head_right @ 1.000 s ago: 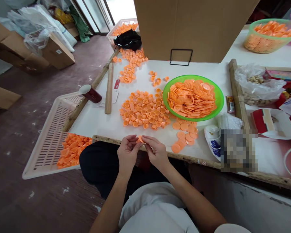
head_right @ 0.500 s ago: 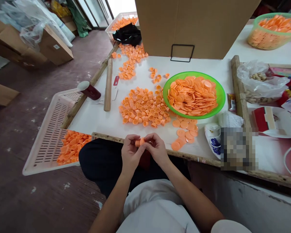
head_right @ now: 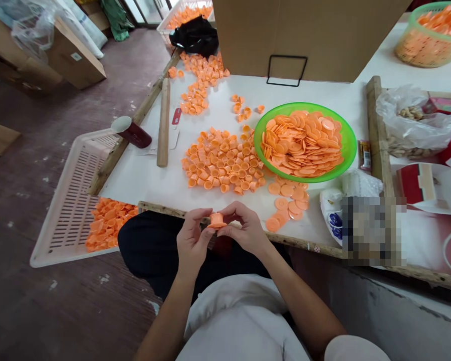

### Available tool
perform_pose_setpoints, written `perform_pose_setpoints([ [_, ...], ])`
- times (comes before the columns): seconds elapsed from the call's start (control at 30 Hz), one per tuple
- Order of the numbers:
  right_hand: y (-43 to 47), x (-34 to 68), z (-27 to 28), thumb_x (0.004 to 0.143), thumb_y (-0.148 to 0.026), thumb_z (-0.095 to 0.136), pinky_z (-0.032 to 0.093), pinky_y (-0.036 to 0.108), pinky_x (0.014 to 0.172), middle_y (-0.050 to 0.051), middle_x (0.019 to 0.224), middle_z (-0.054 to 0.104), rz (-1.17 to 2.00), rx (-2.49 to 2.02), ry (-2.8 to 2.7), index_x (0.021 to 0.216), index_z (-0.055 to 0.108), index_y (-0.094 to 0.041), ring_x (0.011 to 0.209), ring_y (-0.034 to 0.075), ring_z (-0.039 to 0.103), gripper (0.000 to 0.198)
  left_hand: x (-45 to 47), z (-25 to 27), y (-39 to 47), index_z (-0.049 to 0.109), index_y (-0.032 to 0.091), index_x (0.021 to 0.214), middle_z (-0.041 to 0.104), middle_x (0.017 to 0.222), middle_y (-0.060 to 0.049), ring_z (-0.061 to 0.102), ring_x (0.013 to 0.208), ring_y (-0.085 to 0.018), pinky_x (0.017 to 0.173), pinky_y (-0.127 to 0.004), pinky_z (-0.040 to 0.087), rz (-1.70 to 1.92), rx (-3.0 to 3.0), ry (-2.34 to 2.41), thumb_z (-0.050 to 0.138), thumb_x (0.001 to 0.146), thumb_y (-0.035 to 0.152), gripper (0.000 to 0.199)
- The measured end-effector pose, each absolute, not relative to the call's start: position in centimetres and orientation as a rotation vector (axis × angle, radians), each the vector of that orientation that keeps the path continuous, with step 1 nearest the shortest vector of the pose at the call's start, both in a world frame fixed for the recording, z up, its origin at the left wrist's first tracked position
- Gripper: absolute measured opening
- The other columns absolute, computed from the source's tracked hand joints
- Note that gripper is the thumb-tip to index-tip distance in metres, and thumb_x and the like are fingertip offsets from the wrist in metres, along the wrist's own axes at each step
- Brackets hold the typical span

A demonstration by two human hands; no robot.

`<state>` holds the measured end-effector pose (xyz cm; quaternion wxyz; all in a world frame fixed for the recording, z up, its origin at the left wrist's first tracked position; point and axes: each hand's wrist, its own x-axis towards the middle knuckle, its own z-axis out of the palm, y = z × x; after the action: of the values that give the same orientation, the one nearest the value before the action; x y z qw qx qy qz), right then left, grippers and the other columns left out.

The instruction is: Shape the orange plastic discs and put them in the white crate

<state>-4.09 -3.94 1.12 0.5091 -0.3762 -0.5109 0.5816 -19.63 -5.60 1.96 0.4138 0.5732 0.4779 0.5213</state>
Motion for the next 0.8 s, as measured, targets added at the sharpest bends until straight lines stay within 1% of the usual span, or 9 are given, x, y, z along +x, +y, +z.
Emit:
perform_pose_setpoints([
  [0.1, -4.3, -4.2, 1.3, 0.072, -0.039, 0.078, 0.053, 0.03, 0.071, 0.0, 0.081, 0.063, 1.367, -0.96, -1.266, 0.087, 0.06, -0.021, 0.073, 0.015, 0.061, 0.03, -19.7, 2.3, -5.7, 0.064, 0.021, 0.104, 0.06, 0.096, -0.008, 0.059, 0.089, -0.02, 0.08, -0.032, 0.049, 1.255, 1.443, 1.18, 0.058, 0.088, 0.033, 0.021],
  [0.17, -4.5, -4.4, 1.2, 0.071, -0.04, 0.078, 0.052, 0.029, 0.069, 0.0, 0.077, 0.062, 1.323, -1.007, -1.278, 0.084, 0.06, -0.021, 0.071, 0.015, 0.06, 0.029, -19.5, 2.4, -5.8, 0.063, 0.02, 0.101, 0.06, 0.094, -0.007, 0.059, 0.086, -0.019, 0.077, -0.03, 0.049, 1.255, 1.436, 1.198, 0.057, 0.089, 0.033, 0.02],
  [0.3, -4.7, -5.0, 0.9, 0.073, -0.039, 0.077, 0.05, 0.029, 0.07, 0.001, 0.078, 0.062, 1.261, -1.056, -1.27, 0.084, 0.061, -0.02, 0.073, 0.015, 0.059, 0.028, -19.2, 2.2, -5.8, 0.062, 0.019, 0.099, 0.062, 0.092, -0.006, 0.06, 0.084, -0.018, 0.076, -0.029, 0.049, 1.252, 1.349, 1.227, 0.058, 0.088, 0.034, 0.019],
  [0.4, -4.7, -5.2, 1.0, 0.075, -0.04, 0.075, 0.051, 0.03, 0.071, 0.002, 0.082, 0.064, 1.302, -1.057, -1.238, 0.087, 0.06, -0.02, 0.075, 0.016, 0.06, 0.028, -19.1, 2.5, -5.8, 0.061, 0.018, 0.098, 0.064, 0.091, -0.005, 0.061, 0.082, -0.017, 0.075, -0.027, 0.049, 1.218, 1.245, 1.226, 0.06, 0.087, 0.037, 0.022],
  [0.5, -4.7, -5.3, 1.2, 0.074, -0.041, 0.075, 0.051, 0.03, 0.07, 0.002, 0.081, 0.064, 1.309, -1.06, -1.255, 0.086, 0.06, -0.02, 0.074, 0.016, 0.061, 0.029, -19.1, 2.6, -5.9, 0.061, 0.017, 0.097, 0.064, 0.087, -0.004, 0.062, 0.08, -0.017, 0.073, -0.026, 0.049, 1.204, 1.172, 1.214, 0.06, 0.086, 0.04, 0.025],
  [0.6, -4.8, -5.2, 0.7, 0.074, -0.041, 0.075, 0.051, 0.03, 0.07, 0.002, 0.079, 0.064, 1.278, -1.078, -1.273, 0.085, 0.06, -0.02, 0.072, 0.015, 0.059, 0.028, -18.9, 2.0, -5.8, 0.062, 0.017, 0.095, 0.065, 0.086, -0.004, 0.063, 0.08, -0.017, 0.074, -0.027, 0.05, 1.21, 1.124, 1.222, 0.063, 0.083, 0.041, 0.027],
  [0.67, -4.9, -5.0, 0.2, 0.076, -0.041, 0.073, 0.051, 0.03, 0.071, 0.002, 0.082, 0.064, 1.278, -1.106, -1.259, 0.088, 0.059, -0.02, 0.074, 0.016, 0.06, 0.028, -18.6, 1.1, -5.5, 0.062, 0.017, 0.096, 0.066, 0.086, -0.005, 0.063, 0.079, -0.017, 0.074, -0.028, 0.051, 1.212, 1.1, 1.239, 0.063, 0.083, 0.042, 0.028],
  [0.8, -4.5, -4.3, -0.3, 0.077, -0.049, 0.07, 0.052, 0.028, 0.068, 0.001, 0.082, 0.066, 1.302, -1.188, -1.274, 0.09, 0.061, -0.023, 0.078, 0.017, 0.061, 0.03, -18.0, -0.1, -5.0, 0.065, 0.019, 0.093, 0.067, 0.081, -0.005, 0.064, 0.072, -0.019, 0.066, -0.029, 0.054, 1.241, 1.096, 1.347, 0.065, 0.08, 0.045, 0.029],
])
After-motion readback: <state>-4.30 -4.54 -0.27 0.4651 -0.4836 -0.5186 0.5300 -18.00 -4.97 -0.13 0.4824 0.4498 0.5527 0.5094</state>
